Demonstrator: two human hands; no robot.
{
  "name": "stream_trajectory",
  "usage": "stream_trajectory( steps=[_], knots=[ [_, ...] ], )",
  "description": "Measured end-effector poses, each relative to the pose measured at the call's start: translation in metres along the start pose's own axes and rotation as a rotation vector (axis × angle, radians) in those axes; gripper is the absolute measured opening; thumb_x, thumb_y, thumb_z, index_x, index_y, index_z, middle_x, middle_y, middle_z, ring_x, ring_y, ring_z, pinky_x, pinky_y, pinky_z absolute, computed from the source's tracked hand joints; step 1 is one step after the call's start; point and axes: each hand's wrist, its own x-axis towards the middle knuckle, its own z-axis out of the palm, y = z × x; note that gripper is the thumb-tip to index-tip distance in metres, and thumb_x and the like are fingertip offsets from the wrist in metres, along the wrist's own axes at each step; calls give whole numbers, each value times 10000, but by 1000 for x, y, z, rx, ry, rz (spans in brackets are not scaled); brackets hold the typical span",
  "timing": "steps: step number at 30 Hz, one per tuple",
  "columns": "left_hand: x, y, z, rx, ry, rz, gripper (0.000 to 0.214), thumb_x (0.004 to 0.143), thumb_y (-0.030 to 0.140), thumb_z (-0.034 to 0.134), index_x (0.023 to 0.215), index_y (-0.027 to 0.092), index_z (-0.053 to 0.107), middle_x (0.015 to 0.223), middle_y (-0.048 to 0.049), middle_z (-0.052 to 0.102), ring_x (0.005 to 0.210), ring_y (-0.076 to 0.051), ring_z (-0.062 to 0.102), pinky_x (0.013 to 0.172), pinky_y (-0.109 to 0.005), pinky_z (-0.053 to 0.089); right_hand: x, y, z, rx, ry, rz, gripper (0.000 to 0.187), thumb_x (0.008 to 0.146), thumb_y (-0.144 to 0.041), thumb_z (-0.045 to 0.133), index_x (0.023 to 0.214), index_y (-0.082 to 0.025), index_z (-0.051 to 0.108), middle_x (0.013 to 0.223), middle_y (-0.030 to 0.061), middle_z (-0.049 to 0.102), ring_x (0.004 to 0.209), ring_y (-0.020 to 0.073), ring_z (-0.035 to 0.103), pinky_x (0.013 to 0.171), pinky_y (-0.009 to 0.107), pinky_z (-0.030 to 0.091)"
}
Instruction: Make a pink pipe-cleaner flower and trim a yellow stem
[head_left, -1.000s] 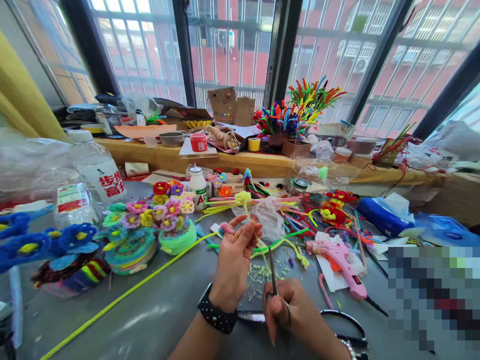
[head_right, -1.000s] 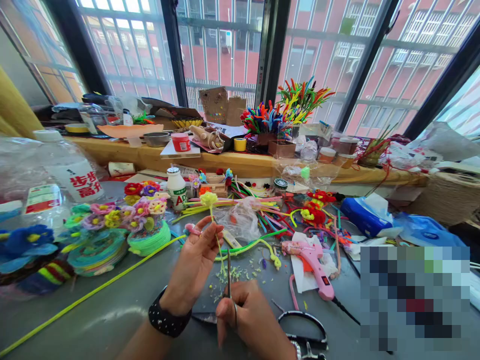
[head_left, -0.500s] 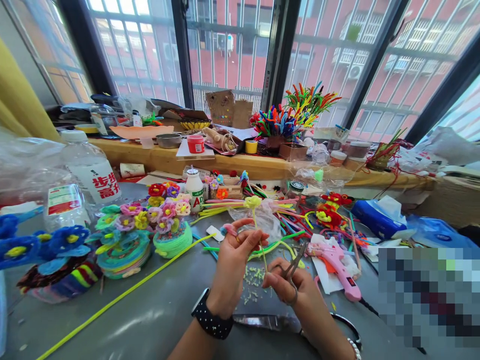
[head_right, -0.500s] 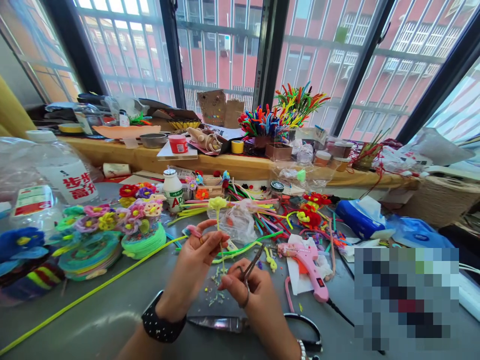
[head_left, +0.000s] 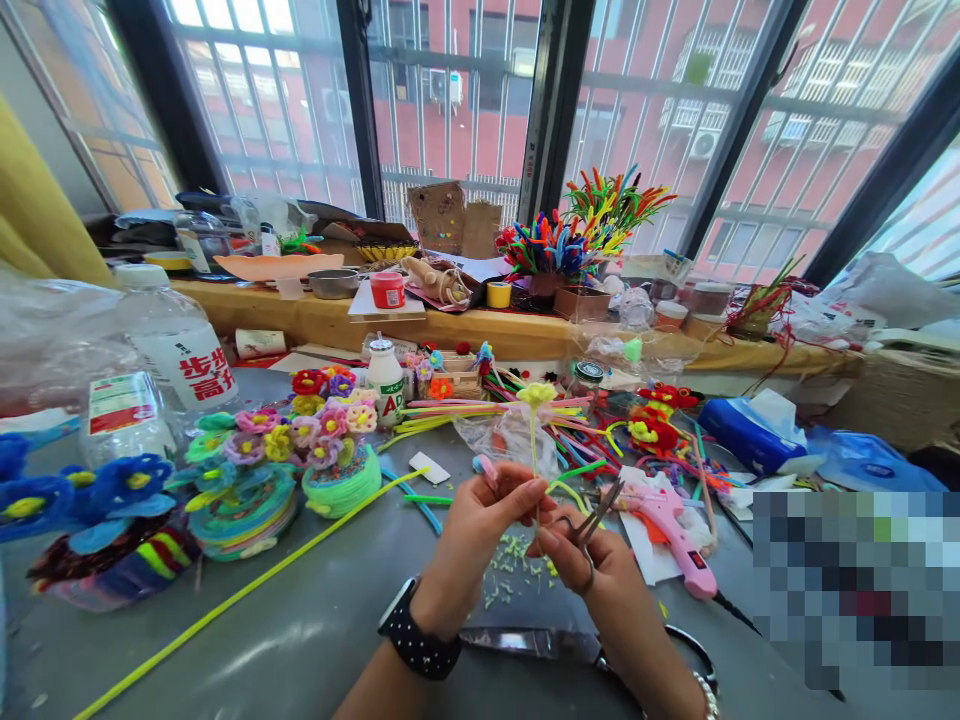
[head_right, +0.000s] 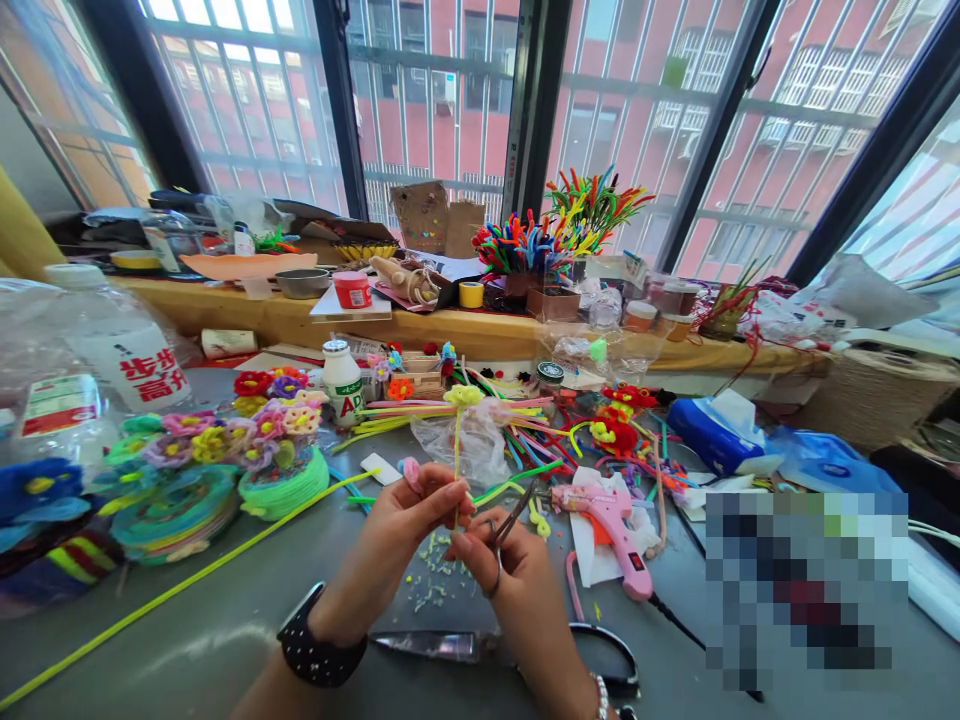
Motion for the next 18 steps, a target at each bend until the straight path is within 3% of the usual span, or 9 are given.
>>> stream_trajectory(
  steps=[5, 12, 18],
  knots=[
    [-2, 2, 1, 22, 10, 5, 118, 647, 238, 605, 638, 138, 544, 539, 13, 569, 515, -87, 473, 537, -218, 356, -2, 3, -1, -38, 15, -10, 293, 741, -397, 485, 607, -157, 587, 653, 2, 515, 539, 101, 444, 480, 210, 325],
    [-3, 5, 0, 56, -14, 27, 109, 661, 230, 590, 642, 134, 544, 532, 15, 554, 524, -88, 470, 541, -218, 350, -2, 3, -3, -97, 122, -12, 338, 753, -433, 455, 606, -156, 581, 666, 1, 480, 501, 87, 385, 454, 207, 290],
    [-3, 9, 0, 105, -21, 43, 118, 648, 210, 602, 590, 134, 534, 515, 27, 536, 514, -78, 472, 538, -200, 369, -3, 4, -3, -115, -36, -70, 578, 749, -588, 298, 516, -146, 589, 560, 1, 430, 483, 96, 363, 490, 227, 311]
  ],
)
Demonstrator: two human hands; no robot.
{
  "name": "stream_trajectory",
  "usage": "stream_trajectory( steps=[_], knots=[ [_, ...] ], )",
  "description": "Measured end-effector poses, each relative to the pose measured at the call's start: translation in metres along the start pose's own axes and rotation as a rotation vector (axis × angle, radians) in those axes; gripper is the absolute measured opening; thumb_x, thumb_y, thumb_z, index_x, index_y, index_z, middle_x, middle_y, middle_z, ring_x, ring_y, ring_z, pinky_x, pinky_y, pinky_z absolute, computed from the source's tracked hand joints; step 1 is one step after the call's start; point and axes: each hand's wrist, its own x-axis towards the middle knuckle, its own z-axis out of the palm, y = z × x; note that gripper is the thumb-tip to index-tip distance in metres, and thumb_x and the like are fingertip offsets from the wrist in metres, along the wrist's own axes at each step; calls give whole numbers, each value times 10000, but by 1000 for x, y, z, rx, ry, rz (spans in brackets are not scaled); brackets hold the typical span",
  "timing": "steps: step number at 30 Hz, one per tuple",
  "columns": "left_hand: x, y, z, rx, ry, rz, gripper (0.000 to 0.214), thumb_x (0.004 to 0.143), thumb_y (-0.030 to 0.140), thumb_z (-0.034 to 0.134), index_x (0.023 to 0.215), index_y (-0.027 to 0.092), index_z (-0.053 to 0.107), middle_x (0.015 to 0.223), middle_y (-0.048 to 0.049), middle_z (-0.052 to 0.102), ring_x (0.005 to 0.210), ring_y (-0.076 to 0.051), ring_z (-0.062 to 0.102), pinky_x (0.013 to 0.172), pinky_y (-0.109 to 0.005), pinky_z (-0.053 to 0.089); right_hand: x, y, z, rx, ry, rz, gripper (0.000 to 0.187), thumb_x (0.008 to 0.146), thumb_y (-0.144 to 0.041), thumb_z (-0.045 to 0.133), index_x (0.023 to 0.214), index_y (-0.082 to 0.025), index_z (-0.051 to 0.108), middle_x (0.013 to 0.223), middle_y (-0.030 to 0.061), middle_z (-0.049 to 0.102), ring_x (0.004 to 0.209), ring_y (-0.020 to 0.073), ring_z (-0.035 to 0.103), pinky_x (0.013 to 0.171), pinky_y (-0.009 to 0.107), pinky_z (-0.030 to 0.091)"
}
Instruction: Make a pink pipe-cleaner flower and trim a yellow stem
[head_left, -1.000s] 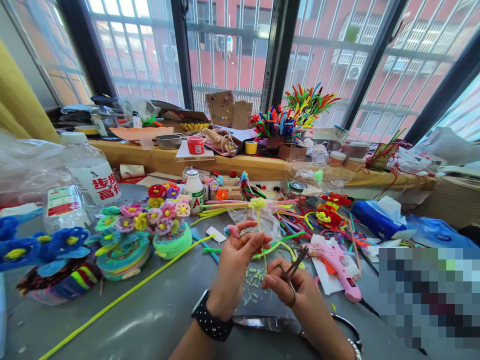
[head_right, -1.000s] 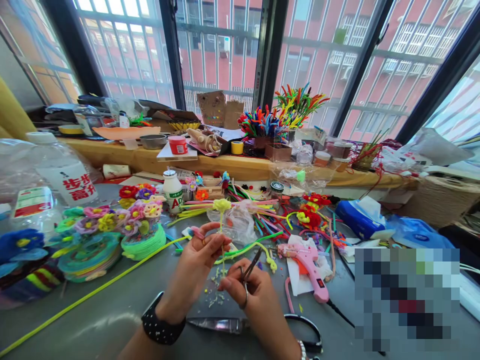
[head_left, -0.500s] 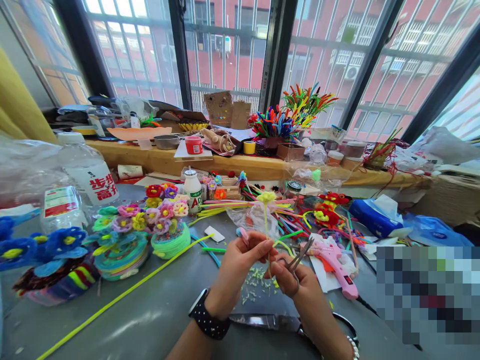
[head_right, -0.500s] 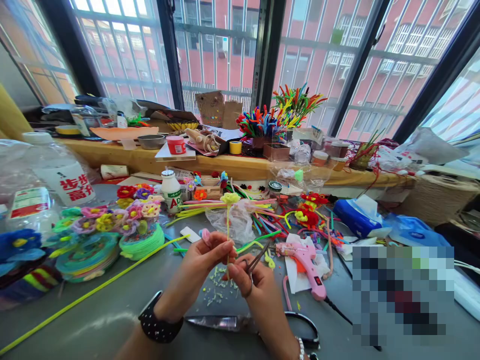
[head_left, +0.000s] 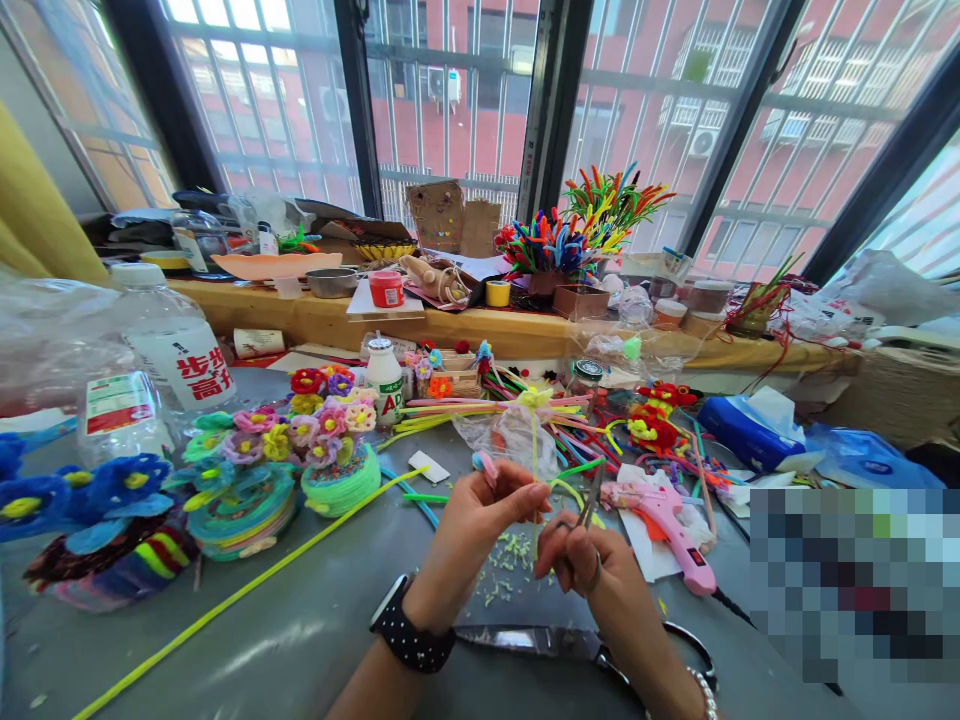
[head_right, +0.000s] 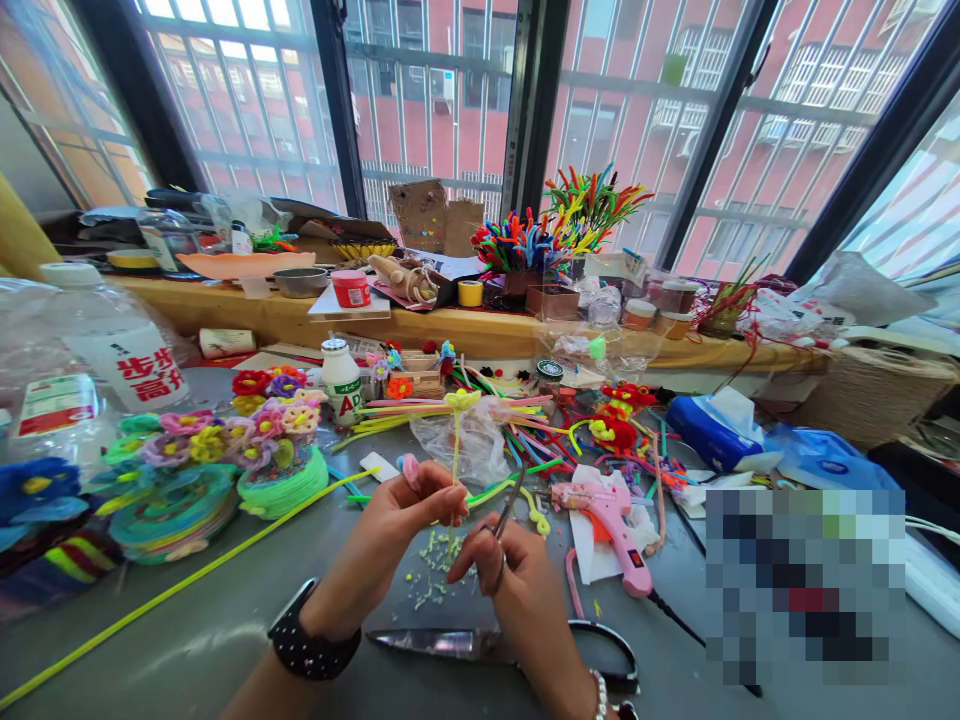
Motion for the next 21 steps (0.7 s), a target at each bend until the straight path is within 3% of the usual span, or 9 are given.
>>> stream_trajectory(
  steps=[7, 13, 21],
  knots=[
    [-1, -4, -5, -11, -252, -112, 157, 678, 275, 570, 614, 159, 486, 495, 25, 545, 362, -90, 476, 362, -204, 324, 1, -13, -2, -101, -173, -82, 666, 691, -680, 198, 608, -164, 609, 616, 20, 483, 551, 127, 417, 526, 234, 333],
    [-2, -1, -4, 16, -252, -122, 133, 622, 210, 626, 582, 141, 520, 524, 12, 574, 499, -94, 527, 504, -207, 397, 1, -12, -7, -176, -218, -110, 674, 683, -685, 214, 517, -166, 611, 608, 14, 482, 573, 131, 444, 540, 232, 320],
    [-3, -1, -2, 26, -292, -146, 138, 618, 204, 628, 574, 145, 511, 505, 21, 552, 480, -84, 508, 474, -195, 373, 2, -10, -11, -204, -223, -131, 660, 672, -685, 252, 499, -170, 628, 606, 22, 503, 598, 142, 474, 542, 230, 333]
  ],
)
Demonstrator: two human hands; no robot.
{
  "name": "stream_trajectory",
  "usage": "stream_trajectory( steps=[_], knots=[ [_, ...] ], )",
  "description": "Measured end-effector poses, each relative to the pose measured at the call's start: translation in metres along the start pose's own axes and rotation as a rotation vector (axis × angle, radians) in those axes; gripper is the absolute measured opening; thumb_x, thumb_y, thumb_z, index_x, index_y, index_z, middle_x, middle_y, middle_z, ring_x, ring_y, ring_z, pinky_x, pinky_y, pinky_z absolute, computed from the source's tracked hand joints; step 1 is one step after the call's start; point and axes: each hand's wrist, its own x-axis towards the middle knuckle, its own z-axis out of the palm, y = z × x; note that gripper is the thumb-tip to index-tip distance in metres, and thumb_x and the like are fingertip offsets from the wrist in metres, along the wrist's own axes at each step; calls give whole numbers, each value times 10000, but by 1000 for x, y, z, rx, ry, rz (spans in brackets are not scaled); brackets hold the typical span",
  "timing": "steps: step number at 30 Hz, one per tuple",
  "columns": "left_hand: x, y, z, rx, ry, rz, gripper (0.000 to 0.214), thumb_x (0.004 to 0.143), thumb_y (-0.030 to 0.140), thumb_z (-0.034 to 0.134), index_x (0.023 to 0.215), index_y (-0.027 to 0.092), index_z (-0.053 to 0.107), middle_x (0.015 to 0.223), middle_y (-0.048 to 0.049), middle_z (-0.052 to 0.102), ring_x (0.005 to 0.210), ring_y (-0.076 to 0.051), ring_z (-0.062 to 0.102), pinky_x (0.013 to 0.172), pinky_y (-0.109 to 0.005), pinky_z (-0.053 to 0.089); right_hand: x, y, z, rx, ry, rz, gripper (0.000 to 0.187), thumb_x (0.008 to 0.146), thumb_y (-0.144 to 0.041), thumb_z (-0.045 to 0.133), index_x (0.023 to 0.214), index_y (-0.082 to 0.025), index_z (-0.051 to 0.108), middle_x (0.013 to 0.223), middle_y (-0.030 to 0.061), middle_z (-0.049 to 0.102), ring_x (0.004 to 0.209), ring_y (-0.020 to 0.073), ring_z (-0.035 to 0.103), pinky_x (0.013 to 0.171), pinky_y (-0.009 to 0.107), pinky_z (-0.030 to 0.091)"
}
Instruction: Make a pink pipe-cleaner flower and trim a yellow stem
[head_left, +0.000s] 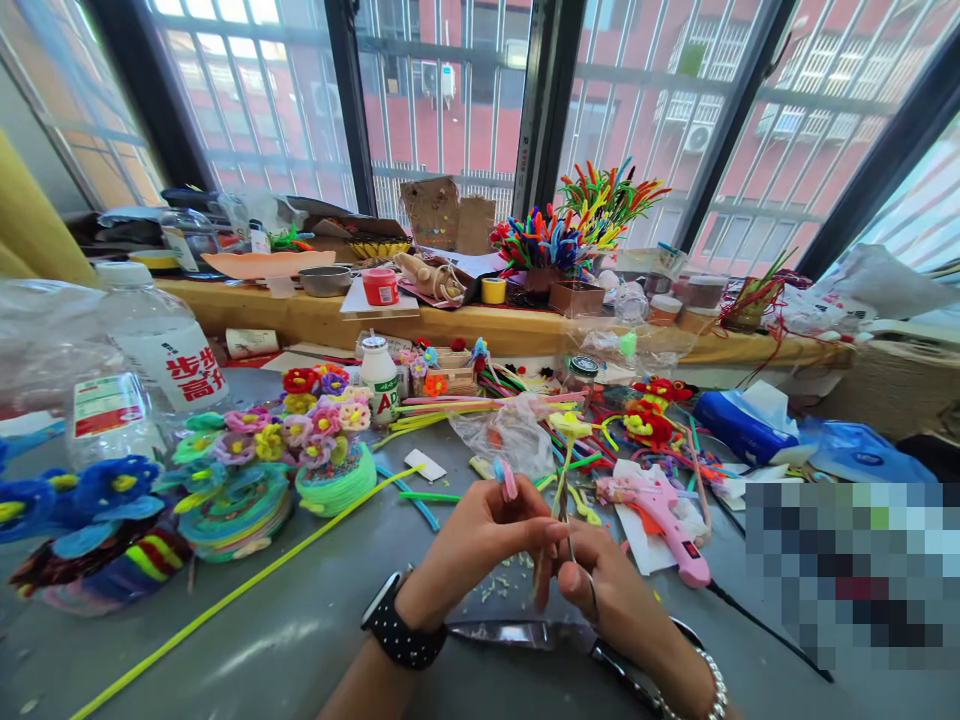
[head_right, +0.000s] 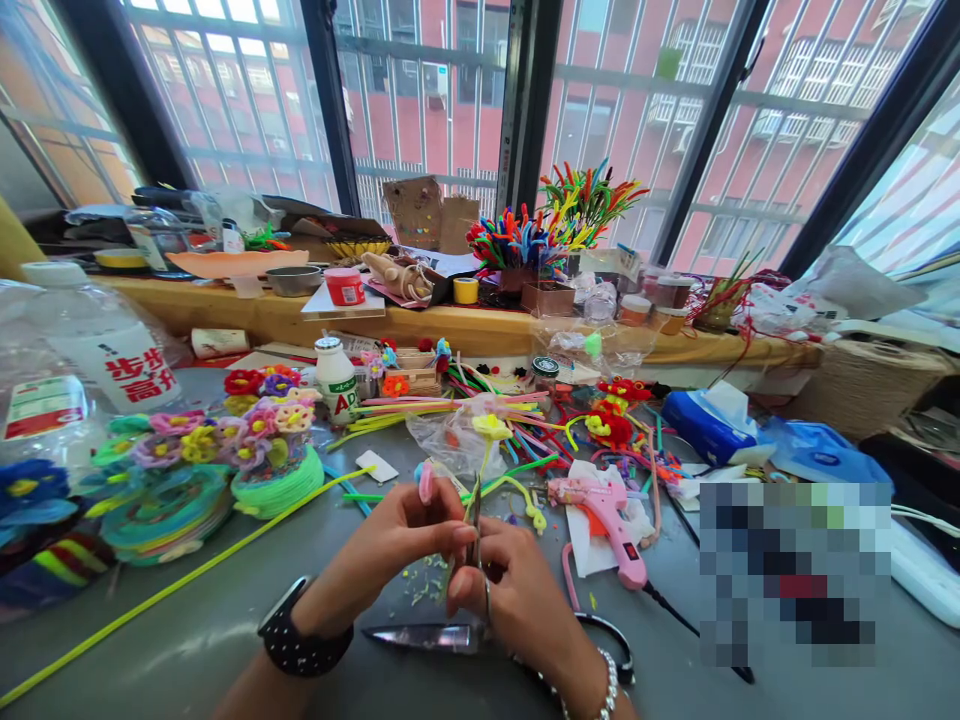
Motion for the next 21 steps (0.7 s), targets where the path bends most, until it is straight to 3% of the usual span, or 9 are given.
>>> stream_trajectory(
  steps=[5, 13, 21],
  knots=[
    [0, -1, -1, 31, -25, -3, 133, 637, 210, 612, 581, 150, 507, 502, 28, 533, 471, -75, 487, 467, -191, 345, 1, -1, -2, -1, 12, 10, 631, 673, -668, 295, 458, -175, 627, 589, 20, 505, 594, 145, 493, 545, 238, 340],
    [1, 0, -1, 64, 32, -14, 180, 607, 250, 636, 547, 144, 504, 496, 33, 513, 480, -69, 449, 466, -190, 327, 2, 3, 0, 23, 63, 28, 547, 684, -599, 399, 386, -189, 607, 502, 0, 517, 538, 123, 494, 546, 224, 357],
    [2, -1, -3, 53, 33, -12, 187, 612, 262, 634, 561, 141, 501, 510, 28, 509, 492, -70, 455, 486, -192, 347, 2, 2, 2, 53, 60, 43, 565, 685, -600, 395, 373, -176, 599, 485, -1, 501, 526, 120, 493, 544, 224, 352]
  ],
)
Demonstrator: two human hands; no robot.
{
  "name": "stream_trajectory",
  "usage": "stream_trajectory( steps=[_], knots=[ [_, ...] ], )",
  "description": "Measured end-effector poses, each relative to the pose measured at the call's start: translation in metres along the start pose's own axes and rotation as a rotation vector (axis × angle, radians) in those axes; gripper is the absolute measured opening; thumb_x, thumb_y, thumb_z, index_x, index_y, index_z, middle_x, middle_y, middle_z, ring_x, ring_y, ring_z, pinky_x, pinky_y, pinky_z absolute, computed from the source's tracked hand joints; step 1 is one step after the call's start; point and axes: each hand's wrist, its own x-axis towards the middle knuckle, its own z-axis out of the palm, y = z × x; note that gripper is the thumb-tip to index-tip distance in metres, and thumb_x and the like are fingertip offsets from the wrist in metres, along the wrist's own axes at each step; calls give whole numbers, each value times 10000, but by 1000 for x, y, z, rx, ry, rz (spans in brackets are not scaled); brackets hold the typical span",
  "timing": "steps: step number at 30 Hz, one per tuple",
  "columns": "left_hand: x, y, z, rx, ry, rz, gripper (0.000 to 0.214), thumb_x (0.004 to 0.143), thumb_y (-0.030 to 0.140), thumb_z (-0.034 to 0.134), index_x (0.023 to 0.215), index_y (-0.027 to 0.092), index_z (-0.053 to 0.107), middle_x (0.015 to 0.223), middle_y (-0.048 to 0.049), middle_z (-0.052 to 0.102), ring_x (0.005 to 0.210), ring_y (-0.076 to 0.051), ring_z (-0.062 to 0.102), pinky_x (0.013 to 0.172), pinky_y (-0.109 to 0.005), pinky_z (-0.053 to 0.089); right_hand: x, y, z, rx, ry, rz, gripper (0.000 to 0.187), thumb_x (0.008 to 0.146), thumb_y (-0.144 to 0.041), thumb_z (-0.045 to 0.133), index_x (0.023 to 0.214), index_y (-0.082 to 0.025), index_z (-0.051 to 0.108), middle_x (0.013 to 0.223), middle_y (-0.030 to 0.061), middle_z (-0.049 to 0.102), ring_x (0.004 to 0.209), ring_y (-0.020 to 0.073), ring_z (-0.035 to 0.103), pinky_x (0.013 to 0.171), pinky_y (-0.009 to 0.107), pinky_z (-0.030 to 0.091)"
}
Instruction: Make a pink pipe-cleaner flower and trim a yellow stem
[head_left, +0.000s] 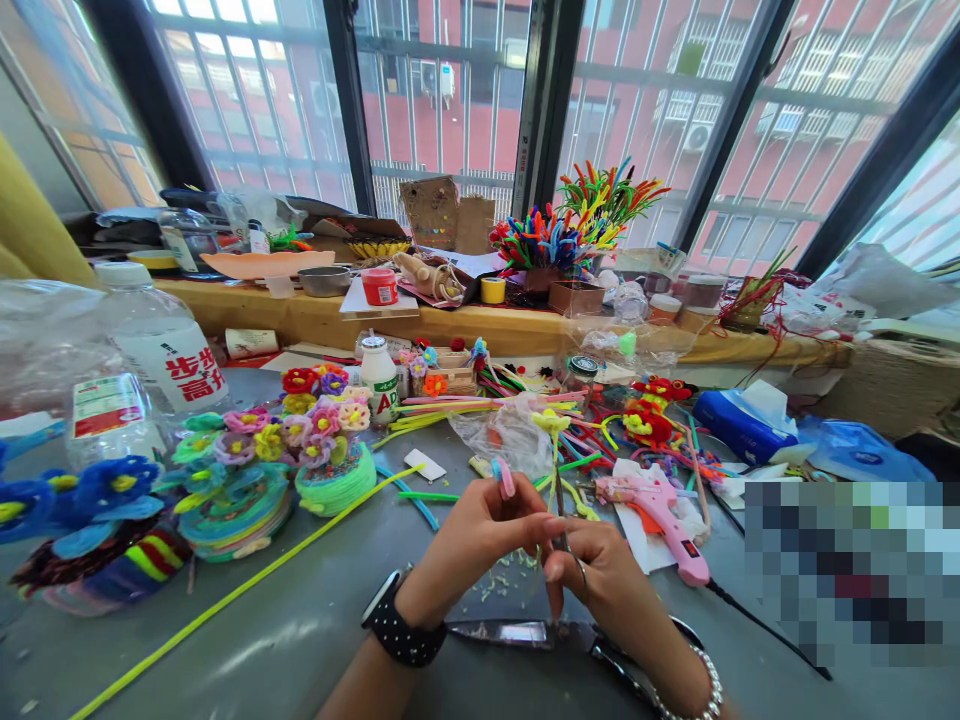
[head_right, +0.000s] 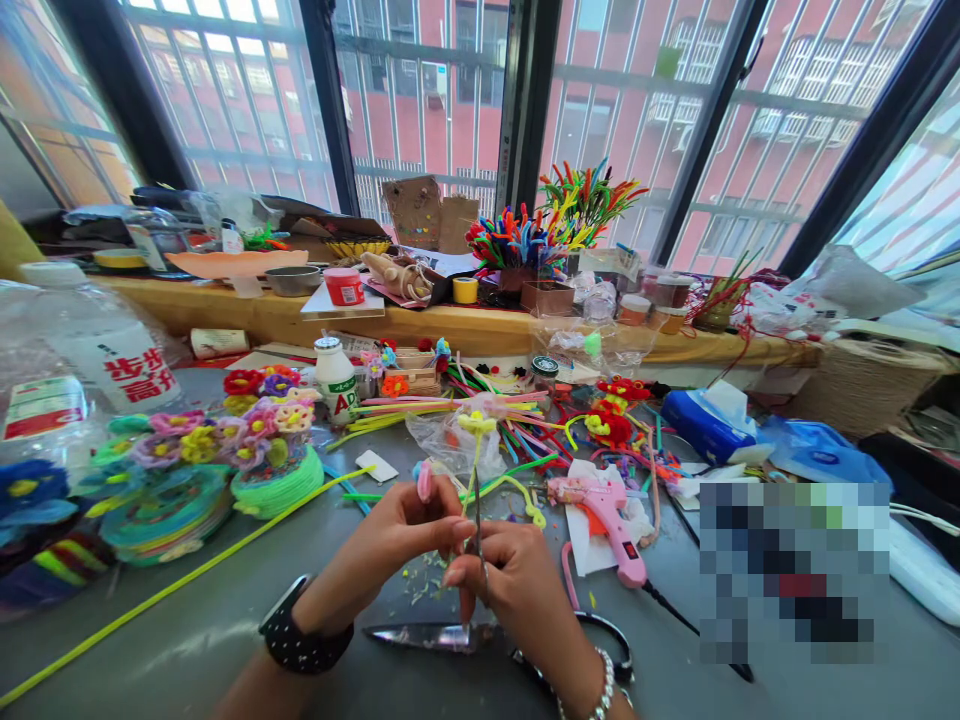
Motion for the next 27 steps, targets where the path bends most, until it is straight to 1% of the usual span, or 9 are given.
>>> stream_trajectory(
  steps=[5, 8, 13, 16, 21, 27],
  knots=[
    [-2, 0, 0, 9, -29, -2, 191, 614, 263, 635, 562, 145, 494, 497, 34, 500, 473, -64, 449, 470, -182, 338, -1, -3, -1, 20, -62, -36, 648, 652, -686, 290, 448, -166, 618, 549, 12, 500, 561, 131, 478, 538, 232, 346],
    [-3, 0, 1, 21, -82, -18, 183, 620, 246, 630, 562, 146, 488, 482, 33, 497, 453, -67, 456, 450, -183, 335, -1, -6, -2, 12, -67, -51, 683, 651, -705, 231, 496, -167, 622, 580, 15, 503, 568, 132, 464, 525, 233, 337],
    [-3, -2, 1, 29, -141, -6, 191, 634, 242, 616, 554, 147, 471, 502, 34, 481, 459, -61, 443, 446, -181, 320, -1, -6, -3, 25, -51, -66, 610, 667, -663, 319, 446, -175, 610, 609, 19, 527, 640, 150, 500, 609, 245, 357],
    [-2, -4, 0, 65, -137, -8, 200, 638, 252, 613, 553, 140, 470, 504, 38, 461, 470, -54, 414, 451, -178, 294, -1, -2, -4, 5, -27, -53, 605, 682, -639, 341, 405, -164, 594, 566, 15, 512, 594, 138, 500, 586, 242, 352],
    [-2, -3, 0, 117, -106, -21, 210, 643, 267, 607, 551, 135, 472, 484, 53, 427, 458, -43, 371, 442, -174, 269, -1, 2, -5, -38, -1, -5, 634, 672, -653, 337, 340, -161, 563, 490, 11, 476, 523, 128, 473, 531, 242, 334],
    [-3, 1, -3, 88, -92, -34, 204, 640, 276, 609, 553, 142, 482, 485, 41, 471, 465, -57, 423, 447, -179, 301, 1, -1, -6, -34, -2, 10, 630, 681, -636, 358, 324, -158, 561, 473, 13, 477, 527, 130, 486, 545, 242, 338]
  ],
)
